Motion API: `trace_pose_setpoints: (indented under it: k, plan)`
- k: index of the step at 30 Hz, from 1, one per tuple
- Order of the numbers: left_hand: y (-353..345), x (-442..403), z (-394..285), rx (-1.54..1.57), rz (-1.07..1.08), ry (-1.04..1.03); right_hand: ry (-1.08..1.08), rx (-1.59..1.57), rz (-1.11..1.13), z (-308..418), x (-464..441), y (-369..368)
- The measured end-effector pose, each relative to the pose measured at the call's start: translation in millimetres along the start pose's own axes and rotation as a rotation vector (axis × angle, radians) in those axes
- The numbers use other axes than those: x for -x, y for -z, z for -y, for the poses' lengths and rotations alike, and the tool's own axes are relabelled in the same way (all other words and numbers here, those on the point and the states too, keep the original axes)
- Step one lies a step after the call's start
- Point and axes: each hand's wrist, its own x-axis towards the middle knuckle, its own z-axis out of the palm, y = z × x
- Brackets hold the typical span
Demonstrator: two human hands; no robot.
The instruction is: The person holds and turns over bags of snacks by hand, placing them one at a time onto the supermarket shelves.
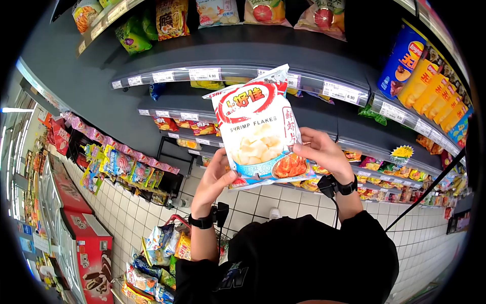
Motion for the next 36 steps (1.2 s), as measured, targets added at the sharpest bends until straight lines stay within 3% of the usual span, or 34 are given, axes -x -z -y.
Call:
trace_pose_setpoints:
  k: [19,21,24,27,36]
  plan:
    - [37.5,1.4,1.4,-0.005,0.170,0.100,-0.058,0.006,0.187,-8.8,-27.7,-9.0]
    - [46.9,6.9,1.8,-0.103,0.263,0.234,-0.065,0.033,0.223,-12.2,-28.6,-15.1]
    - [56.1,12.3,-3.2,-0.262,0.275,0.251,-0.102,0.075,0.264,-16.4,-29.2,-25.5]
    - [65.9,17.5,2.0,-0.235,0.246,0.205,-0.176,0.094,0.287,-18.0,-32.0,-36.6]
    - [101.6,43.8,5.4,-0.173,0.140,0.136,-0.119,0.199,0.335,-17.9,-57.1,-78.7]
